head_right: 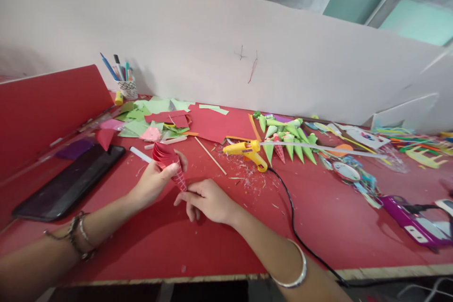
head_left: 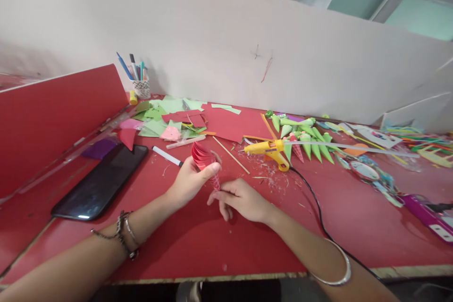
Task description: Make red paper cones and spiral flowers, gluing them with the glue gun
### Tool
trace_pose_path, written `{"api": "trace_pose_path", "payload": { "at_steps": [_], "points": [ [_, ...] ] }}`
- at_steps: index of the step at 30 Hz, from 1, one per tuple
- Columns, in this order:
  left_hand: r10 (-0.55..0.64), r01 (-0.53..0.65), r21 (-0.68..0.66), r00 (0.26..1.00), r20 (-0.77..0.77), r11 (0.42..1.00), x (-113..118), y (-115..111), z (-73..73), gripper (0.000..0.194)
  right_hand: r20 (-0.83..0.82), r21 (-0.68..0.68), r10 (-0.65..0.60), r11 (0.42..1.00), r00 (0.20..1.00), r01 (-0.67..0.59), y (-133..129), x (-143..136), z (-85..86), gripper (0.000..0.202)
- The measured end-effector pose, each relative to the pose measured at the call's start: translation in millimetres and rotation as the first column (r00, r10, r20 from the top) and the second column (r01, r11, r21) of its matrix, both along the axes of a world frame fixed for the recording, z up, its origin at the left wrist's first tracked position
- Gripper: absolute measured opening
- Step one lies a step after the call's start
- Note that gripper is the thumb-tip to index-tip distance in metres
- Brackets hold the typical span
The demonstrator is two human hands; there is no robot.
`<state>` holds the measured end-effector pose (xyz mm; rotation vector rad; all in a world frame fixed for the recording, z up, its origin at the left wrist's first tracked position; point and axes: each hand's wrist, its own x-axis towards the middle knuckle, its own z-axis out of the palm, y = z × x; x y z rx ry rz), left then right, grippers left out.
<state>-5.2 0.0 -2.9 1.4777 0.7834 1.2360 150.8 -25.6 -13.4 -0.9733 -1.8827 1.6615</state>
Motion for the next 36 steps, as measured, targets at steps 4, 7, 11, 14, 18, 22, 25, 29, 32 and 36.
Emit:
{"api": "trace_pose_path", "payload": {
  "at_steps": [4,7,11,14,18,22,25,29,32,36],
  "points": [
    [-0.013,0.015,-0.051,0.999,0.036,0.999,0.5,1.3,-3.3,0.024,0.003,-0.012,-0.008,1.0,1.0,0.008,-0.6,0.5,1.4,0.03],
    [-0.029,0.036,-0.1,0.997,0.071,0.994,1.0,2.4,-5.2,0.025,0.003,-0.004,-0.013,1.0,1.0,0.013,-0.6,0.9,0.4,0.03],
    [-0.011,0.038,-0.16,0.986,0.166,0.986,1.0,3.1,-4.7,0.025,0.007,0.002,0.008,1.0,1.0,-0.008,-0.6,1.1,-0.6,0.032],
    [-0.011,0.057,-0.181,0.969,0.245,0.982,1.4,2.9,-1.9,0.024,0.016,0.028,0.023,0.999,1.0,-0.023,-0.5,1.3,-0.6,0.033],
    [-0.11,0.182,-0.188,0.935,0.338,0.965,2.1,2.0,1.8,0.03,0.028,0.056,0.012,0.998,1.0,-0.013,-1.0,0.8,-0.5,0.032],
    [-0.225,0.317,-0.201,0.898,0.378,0.927,2.0,1.5,2.1,0.029,0.047,0.071,-0.01,0.997,0.999,0.007,-3.2,-0.6,1.9,0.03],
    [-0.21,0.292,-0.191,0.91,0.357,0.937,1.9,1.4,1.5,0.023,0.068,0.092,-0.033,0.995,0.997,0.027,-4.7,-1.3,4.2,0.03],
    [-0.202,0.267,-0.176,0.926,0.32,0.947,1.4,1.1,0.8,0.021,0.089,0.146,-0.075,0.987,0.993,0.062,-4.5,-0.9,3.2,0.031],
    [-0.21,0.275,-0.185,0.928,0.31,0.943,1.0,0.7,-0.1,0.021,0.085,0.145,-0.077,0.987,0.993,0.064,-3.7,-0.4,0.3,0.033],
    [-0.215,0.293,-0.197,0.916,0.338,0.936,1.1,0.6,-0.5,0.022,0.074,0.149,-0.059,0.988,0.995,0.048,-3.0,-0.3,-0.5,0.034]
  ]
}}
